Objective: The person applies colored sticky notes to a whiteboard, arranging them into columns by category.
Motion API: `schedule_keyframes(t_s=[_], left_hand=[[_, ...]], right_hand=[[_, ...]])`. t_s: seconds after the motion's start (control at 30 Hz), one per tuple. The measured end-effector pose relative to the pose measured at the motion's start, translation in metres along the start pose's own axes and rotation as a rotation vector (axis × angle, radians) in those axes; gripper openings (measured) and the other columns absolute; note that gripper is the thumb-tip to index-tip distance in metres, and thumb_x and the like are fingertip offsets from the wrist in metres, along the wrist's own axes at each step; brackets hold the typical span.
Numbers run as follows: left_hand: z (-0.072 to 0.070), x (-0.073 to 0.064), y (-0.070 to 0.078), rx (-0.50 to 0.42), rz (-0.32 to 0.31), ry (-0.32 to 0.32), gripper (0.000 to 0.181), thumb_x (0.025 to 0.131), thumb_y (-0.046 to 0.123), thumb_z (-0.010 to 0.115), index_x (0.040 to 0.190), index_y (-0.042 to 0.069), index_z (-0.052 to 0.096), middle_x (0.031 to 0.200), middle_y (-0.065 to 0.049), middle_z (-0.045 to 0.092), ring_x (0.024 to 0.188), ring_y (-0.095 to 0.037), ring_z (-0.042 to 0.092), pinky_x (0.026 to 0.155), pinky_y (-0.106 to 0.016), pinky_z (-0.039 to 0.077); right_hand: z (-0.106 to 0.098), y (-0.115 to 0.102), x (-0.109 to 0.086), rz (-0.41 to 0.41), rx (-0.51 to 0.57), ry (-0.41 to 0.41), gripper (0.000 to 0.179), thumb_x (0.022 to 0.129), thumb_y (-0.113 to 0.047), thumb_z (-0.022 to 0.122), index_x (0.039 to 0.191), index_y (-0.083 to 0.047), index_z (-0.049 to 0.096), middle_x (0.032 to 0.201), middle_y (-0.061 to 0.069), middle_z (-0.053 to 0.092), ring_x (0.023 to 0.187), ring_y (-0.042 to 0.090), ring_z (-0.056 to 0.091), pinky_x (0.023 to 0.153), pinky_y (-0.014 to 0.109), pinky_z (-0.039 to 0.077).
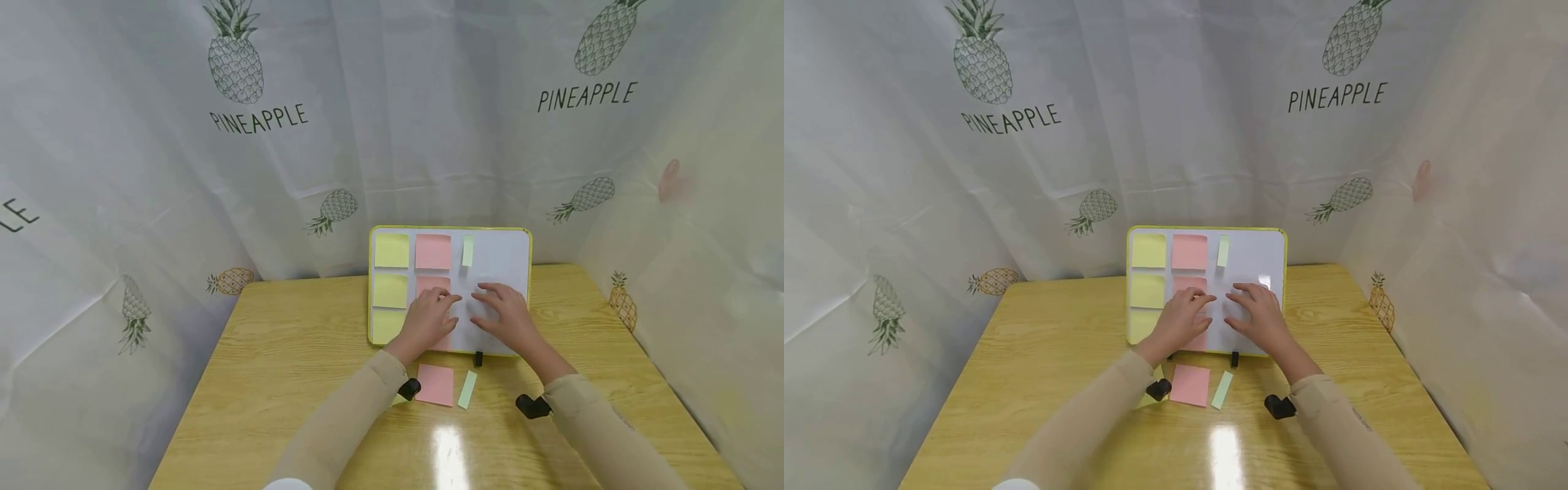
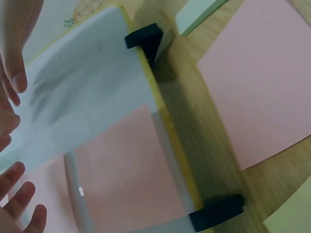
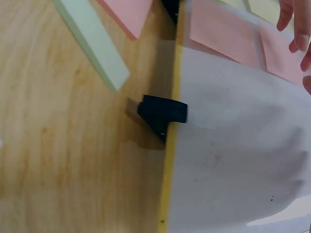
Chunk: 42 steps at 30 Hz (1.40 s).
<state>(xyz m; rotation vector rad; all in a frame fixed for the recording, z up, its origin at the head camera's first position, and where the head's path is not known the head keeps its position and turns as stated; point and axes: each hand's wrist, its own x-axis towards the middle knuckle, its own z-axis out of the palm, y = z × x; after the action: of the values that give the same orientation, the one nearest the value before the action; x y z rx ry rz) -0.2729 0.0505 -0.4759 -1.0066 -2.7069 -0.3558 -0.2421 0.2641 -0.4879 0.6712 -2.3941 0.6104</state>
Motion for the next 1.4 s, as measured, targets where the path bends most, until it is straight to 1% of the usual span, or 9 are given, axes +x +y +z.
schedule_keyframes(t_s=[0.2, 0.33, 0.47, 0.63, 0.73, 0.87, 1.07, 1.23, 1.4], left_hand=[[0.011, -0.015, 0.003, 0.032, 0.015, -0.059, 0.045, 0.093, 0.039, 0.065, 0.135, 0.023, 0.058, 0.126, -0.001, 0.055, 0.111, -0.021, 0.052, 0.087, -0.034, 0.048], [0.017, -0.027, 0.007, 0.025, 0.012, -0.086, 0.045, 0.093, 0.039, 0.066, 0.135, 0.023, 0.058, 0.127, -0.001, 0.055, 0.114, -0.020, 0.052, 0.091, -0.034, 0.047], [0.024, -0.039, 0.009, -0.027, 0.011, -0.091, 0.045, 0.092, 0.038, 0.067, 0.133, 0.023, 0.059, 0.124, -0.001, 0.056, 0.112, -0.019, 0.053, 0.088, -0.033, 0.048], [0.034, -0.052, 0.011, -0.077, -0.005, -0.093, 0.043, 0.090, 0.037, 0.070, 0.130, 0.023, 0.061, 0.113, 0.003, 0.058, 0.096, -0.015, 0.054, 0.075, -0.026, 0.047], [0.037, -0.059, 0.013, -0.128, -0.028, -0.118, 0.041, 0.089, 0.036, 0.071, 0.127, 0.022, 0.063, 0.110, 0.003, 0.059, 0.094, -0.014, 0.055, 0.073, -0.025, 0.047], [0.041, -0.068, 0.014, -0.187, -0.060, -0.165, 0.037, 0.090, 0.036, 0.071, 0.122, 0.020, 0.064, 0.110, 0.004, 0.059, 0.098, -0.015, 0.056, 0.079, -0.027, 0.048], [0.050, -0.080, 0.015, -0.275, -0.095, -0.235, 0.034, 0.088, 0.034, 0.073, 0.118, 0.021, 0.064, 0.107, 0.007, 0.059, 0.101, -0.012, 0.055, 0.080, -0.026, 0.047], [0.055, -0.086, 0.019, -0.264, -0.078, -0.236, 0.035, 0.083, 0.031, 0.078, 0.113, 0.021, 0.065, 0.105, 0.007, 0.060, 0.098, -0.013, 0.056, 0.080, -0.025, 0.047], [0.060, -0.093, 0.021, -0.312, -0.071, -0.233, 0.036, 0.078, 0.026, 0.083, 0.108, 0.019, 0.064, 0.102, 0.006, 0.061, 0.094, -0.011, 0.057, 0.080, -0.025, 0.047]], right_hand=[[0.009, -0.008, -0.019, -0.031, 0.047, 0.008, 0.053, 0.064, -0.014, 0.091, 0.111, -0.002, 0.070, 0.120, 0.018, 0.059, 0.111, 0.040, 0.052, 0.089, 0.061, 0.039], [0.015, -0.013, -0.031, 0.007, 0.082, -0.016, 0.051, 0.065, -0.015, 0.091, 0.109, -0.003, 0.071, 0.116, 0.016, 0.060, 0.107, 0.038, 0.054, 0.086, 0.058, 0.042], [0.021, -0.018, -0.043, 0.070, 0.113, -0.055, 0.047, 0.067, -0.016, 0.090, 0.109, -0.005, 0.072, 0.114, 0.011, 0.060, 0.105, 0.034, 0.055, 0.085, 0.055, 0.043], [0.027, -0.023, -0.054, 0.047, 0.106, -0.054, 0.045, 0.063, -0.012, 0.092, 0.103, -0.004, 0.072, 0.107, 0.010, 0.061, 0.097, 0.031, 0.056, 0.080, 0.053, 0.044], [0.031, -0.025, -0.062, 0.023, 0.099, -0.041, 0.044, 0.061, -0.012, 0.093, 0.099, -0.004, 0.073, 0.103, 0.009, 0.061, 0.093, 0.028, 0.056, 0.077, 0.050, 0.045], [0.036, -0.030, -0.071, 0.028, 0.107, -0.051, 0.041, 0.061, -0.016, 0.093, 0.095, -0.005, 0.073, 0.099, 0.006, 0.061, 0.089, 0.024, 0.056, 0.075, 0.046, 0.044], [0.043, -0.035, -0.087, 0.091, 0.073, -0.094, 0.038, 0.060, -0.021, 0.094, 0.089, -0.009, 0.072, 0.095, 0.000, 0.061, 0.084, 0.019, 0.055, 0.072, 0.040, 0.045], [0.047, -0.039, -0.098, 0.161, 0.079, -0.141, 0.040, 0.059, -0.027, 0.094, 0.088, -0.012, 0.071, 0.092, -0.003, 0.059, 0.083, 0.015, 0.052, 0.069, 0.035, 0.046], [0.048, -0.045, -0.105, 0.228, 0.108, -0.220, 0.050, 0.059, -0.040, 0.093, 0.096, -0.015, 0.071, 0.097, -0.007, 0.059, 0.086, 0.012, 0.053, 0.073, 0.035, 0.047]])
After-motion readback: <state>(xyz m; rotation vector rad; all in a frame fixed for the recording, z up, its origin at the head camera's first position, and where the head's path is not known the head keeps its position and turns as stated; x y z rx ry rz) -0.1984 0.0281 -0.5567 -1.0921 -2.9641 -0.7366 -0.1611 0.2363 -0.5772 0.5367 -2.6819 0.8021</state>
